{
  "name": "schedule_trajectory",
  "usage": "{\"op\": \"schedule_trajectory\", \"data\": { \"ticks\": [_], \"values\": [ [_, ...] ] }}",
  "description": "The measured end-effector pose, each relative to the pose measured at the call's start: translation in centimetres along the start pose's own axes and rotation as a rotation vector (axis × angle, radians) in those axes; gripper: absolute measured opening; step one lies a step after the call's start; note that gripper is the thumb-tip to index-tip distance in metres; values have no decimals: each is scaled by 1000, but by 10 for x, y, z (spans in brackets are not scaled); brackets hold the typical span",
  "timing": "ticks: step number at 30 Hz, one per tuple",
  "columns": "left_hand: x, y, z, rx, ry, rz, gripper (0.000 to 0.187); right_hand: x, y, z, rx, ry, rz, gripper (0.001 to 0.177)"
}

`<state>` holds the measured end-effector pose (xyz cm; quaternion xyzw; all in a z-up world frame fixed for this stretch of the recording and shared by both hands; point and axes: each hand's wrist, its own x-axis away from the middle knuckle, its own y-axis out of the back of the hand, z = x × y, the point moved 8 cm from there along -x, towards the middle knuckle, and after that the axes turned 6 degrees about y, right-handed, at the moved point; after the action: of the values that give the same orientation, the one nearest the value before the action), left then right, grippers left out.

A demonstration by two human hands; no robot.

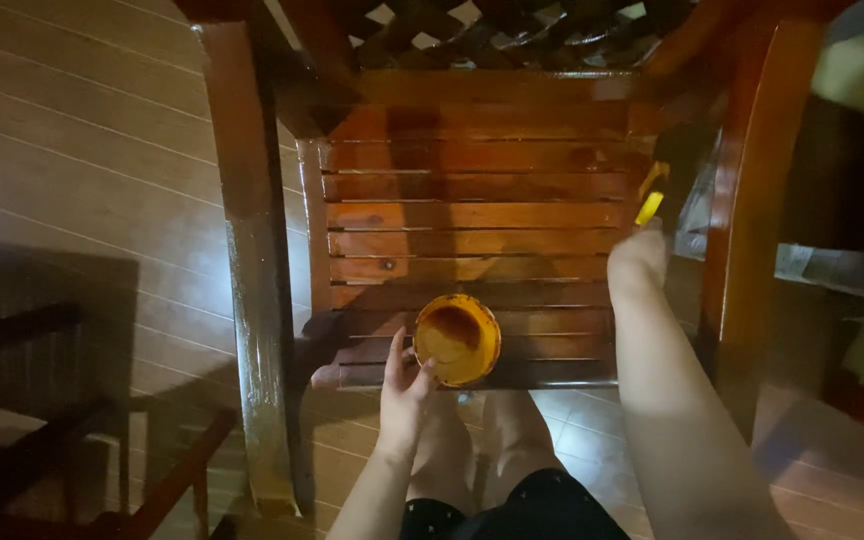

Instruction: The recorder is applying wood stain or varnish to a wooden chair using a paintbrush.

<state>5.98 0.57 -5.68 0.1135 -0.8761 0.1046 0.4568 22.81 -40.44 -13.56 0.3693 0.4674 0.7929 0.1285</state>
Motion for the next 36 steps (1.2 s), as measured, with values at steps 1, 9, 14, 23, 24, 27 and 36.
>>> {"op": "schedule_trajectory", "data": {
  "ticks": [1,9,14,23,24,27,36],
  "values": [
    [-4,4,7,28,-23,12,75,0,-6,3,30,-23,34,29],
    [8,5,-3,52,24,-14,73,57,-35,99,78,-127,230,34],
    [2,12,14,10,-54,-22,72,129,-59,178,-51,-139,418,35],
    [1,21,27,7,-105,-32,70,95,-191,204,-299,547,500,32],
    [2,23,29,-22,-96,-50,70,81,-191,192,-434,400,578,30],
    [4,21,22,-55,-34,-83,70,49,-145,170,-519,181,636,30],
    [4,10,27,9,-23,-31,70,-17,-28,52,-303,-76,373,25]
  ]
}}
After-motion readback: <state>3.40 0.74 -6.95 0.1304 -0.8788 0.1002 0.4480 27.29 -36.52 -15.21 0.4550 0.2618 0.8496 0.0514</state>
